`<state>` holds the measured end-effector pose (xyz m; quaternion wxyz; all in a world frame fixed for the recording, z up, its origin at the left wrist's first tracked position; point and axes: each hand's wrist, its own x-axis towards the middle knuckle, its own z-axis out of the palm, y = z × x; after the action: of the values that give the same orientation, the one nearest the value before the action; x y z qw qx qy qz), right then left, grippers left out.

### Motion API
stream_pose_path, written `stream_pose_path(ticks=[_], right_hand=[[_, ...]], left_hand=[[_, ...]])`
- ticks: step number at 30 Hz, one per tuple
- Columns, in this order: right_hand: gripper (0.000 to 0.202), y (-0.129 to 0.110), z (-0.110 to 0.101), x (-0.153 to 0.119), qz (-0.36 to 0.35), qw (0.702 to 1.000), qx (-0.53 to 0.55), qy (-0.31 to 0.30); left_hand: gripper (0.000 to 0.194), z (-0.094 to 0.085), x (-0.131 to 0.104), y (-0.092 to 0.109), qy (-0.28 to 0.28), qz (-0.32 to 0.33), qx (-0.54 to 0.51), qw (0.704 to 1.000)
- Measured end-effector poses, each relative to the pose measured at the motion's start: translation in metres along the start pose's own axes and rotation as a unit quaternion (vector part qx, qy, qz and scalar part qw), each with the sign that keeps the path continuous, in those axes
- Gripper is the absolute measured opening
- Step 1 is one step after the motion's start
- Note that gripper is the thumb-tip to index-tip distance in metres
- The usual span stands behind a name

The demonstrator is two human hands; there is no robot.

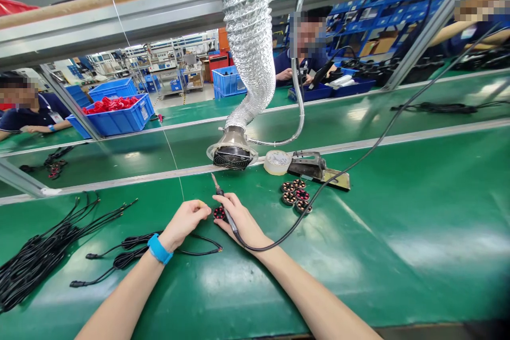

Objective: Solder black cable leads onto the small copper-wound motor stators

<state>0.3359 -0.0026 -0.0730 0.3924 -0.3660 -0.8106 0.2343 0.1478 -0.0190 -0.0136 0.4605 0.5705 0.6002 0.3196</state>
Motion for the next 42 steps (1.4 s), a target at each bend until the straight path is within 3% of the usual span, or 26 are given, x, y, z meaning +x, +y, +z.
stream_pose_path(ticks=[4, 12, 20, 26, 35, 42], right_hand=[[0.066, -0.001, 0.0, 0.0, 0.005, 1.0, -0.014, 0.001], [0.063, -0.003, 0.0, 0.001, -0.004, 1.0, -0.003, 0.009], [0.063, -0.003, 0.0, 0.001, -0.005, 1.0, 0.001, 0.018], [0.063, -0.001, 0.0, 0.001, -0.001, 1.0, -0.007, 0.011], [0.057, -0.003, -0.002, 0.002, 0.005, 1.0, 0.008, 0.011], [0.061, 0.0, 0.0, 0.001, -0.002, 1.0, 0.019, 0.011]], left_hand=[[0.035, -0.002, 0.003, -0.001, 0.053, -0.028, 0.017, 0.998], [0.028, 0.015, 0.006, -0.009, 0.051, 0.002, 0.013, 0.999], [0.034, 0.016, 0.005, -0.008, 0.047, -0.027, -0.019, 0.998], [0.038, 0.007, 0.001, -0.002, 0.069, -0.03, -0.029, 0.997], [0.033, 0.006, 0.003, -0.009, -0.006, -0.035, -0.018, 0.999], [0.028, 0.005, -0.002, 0.002, -0.063, -0.045, -0.004, 0.997]])
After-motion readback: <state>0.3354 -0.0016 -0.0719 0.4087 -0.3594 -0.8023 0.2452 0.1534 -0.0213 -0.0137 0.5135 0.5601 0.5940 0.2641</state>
